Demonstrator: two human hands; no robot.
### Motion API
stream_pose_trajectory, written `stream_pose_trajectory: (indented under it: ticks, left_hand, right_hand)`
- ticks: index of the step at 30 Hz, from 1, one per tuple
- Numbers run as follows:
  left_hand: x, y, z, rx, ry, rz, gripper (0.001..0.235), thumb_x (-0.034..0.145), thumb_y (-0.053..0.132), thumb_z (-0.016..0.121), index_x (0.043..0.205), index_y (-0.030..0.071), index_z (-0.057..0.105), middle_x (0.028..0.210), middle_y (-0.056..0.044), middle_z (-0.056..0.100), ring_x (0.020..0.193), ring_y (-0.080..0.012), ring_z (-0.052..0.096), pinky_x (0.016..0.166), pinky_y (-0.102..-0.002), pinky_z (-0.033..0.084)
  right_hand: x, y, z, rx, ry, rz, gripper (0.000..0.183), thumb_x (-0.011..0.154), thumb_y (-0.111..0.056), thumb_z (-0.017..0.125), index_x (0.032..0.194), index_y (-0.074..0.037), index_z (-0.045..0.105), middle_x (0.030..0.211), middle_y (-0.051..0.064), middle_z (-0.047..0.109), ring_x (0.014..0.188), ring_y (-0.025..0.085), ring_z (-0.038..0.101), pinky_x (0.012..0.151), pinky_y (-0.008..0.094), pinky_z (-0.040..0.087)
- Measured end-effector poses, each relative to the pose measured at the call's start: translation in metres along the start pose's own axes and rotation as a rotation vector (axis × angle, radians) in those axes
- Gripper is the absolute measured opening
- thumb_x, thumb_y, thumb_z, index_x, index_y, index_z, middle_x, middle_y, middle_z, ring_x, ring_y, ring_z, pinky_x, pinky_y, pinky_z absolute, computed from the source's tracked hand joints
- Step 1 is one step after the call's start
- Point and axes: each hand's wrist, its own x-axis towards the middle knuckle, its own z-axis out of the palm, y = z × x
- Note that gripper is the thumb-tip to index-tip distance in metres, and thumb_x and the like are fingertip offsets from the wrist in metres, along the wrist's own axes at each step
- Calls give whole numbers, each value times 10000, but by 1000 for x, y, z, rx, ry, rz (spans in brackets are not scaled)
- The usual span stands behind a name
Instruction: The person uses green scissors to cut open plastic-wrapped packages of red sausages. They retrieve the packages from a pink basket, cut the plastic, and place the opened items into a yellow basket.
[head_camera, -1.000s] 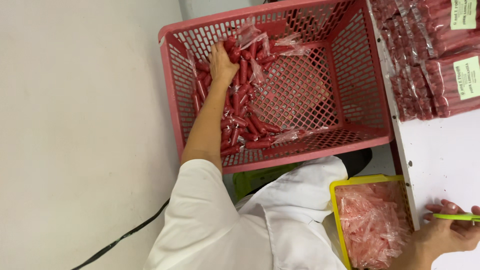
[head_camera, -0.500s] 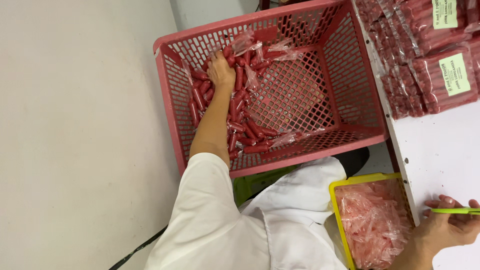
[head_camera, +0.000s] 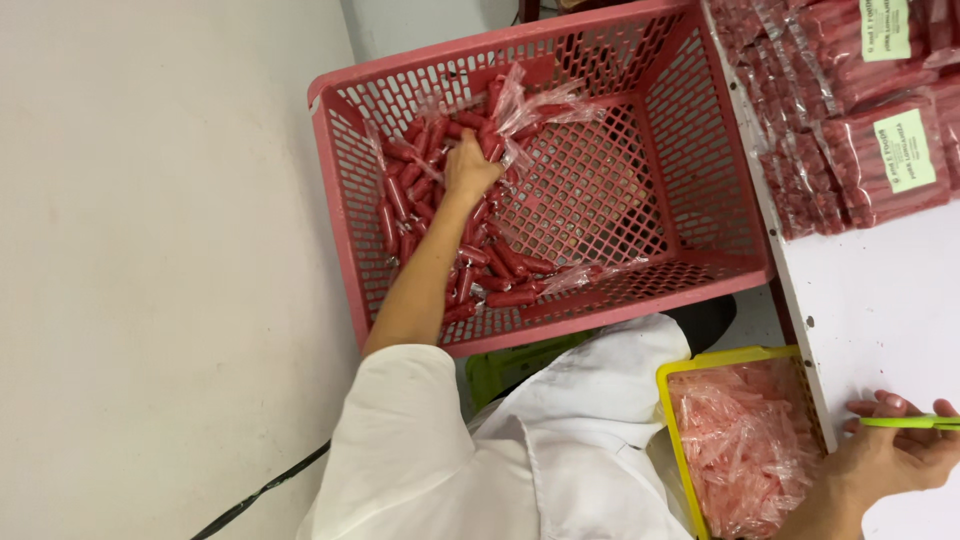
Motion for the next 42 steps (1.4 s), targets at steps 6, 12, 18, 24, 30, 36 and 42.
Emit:
stream_pose_trajectory:
  ticks: [6,12,18,24,30,36,42]
  left_hand:
    - [1,-17,45,66,279,64,738,707,221,895,1274,44,456,1168,-209,644,1151,-419,592,987,-575,476]
    - [-57,11,33,65,-28,138,510,822,152,844,1257,88,584,1221,-162,536,913,-314,706,835,-403,661]
    - [-81,35,75,-215,-208,475,538,600,211,782,1112,93,667,971,-67,685,852,-225,647,735,-344,526]
    - [-183,95,101,-500,-708,560,561,642,119,844,1159,100,627,1021,25,658,931,-90,611,835,-224,504]
    - [-265,109,177,-336,-925,718,591,597,162,888,1142,119,666,868,-128,665,782,-267,667,611,-364,525]
    - [-336,105,226,69,-1047,728,774,587,267,875,1317,214,622,1080,-144,728,1066,-352,703,870,-448,555]
    - [-366,110,245,362,-1046,886,813,618,300,843,1378,195,574,1194,-212,710,1174,-450,652,998,-535,528]
  right_hand:
    - [-5,-9,1,5,-20,40,258,1181,-62,609,1386,-101,457,1152,122,681,777,144,654,531,251,342]
    - [-2,-3,-2,-5,-7,18,270,1175,-68,650,1384,-76,479,1154,137,697,757,149,665,518,249,375]
    - [-14,5,-12,141,-113,-2,447,1149,7,675,1504,-72,415,1236,215,663,860,240,652,731,325,519]
    - [-84,-64,-25,-119,-609,22,639,934,-64,582,1538,-42,374,1421,222,563,1259,316,570,1061,425,448]
    - [-126,-74,-47,-201,-575,-6,692,703,-22,822,1372,-16,647,997,268,718,922,461,721,770,537,582]
    - [-179,-15,-97,-6,-351,264,706,744,63,753,1426,-71,627,939,173,753,775,253,743,645,406,616]
    - [-223,43,-131,249,-274,459,650,825,164,641,1440,-40,589,921,175,730,736,218,698,486,340,589]
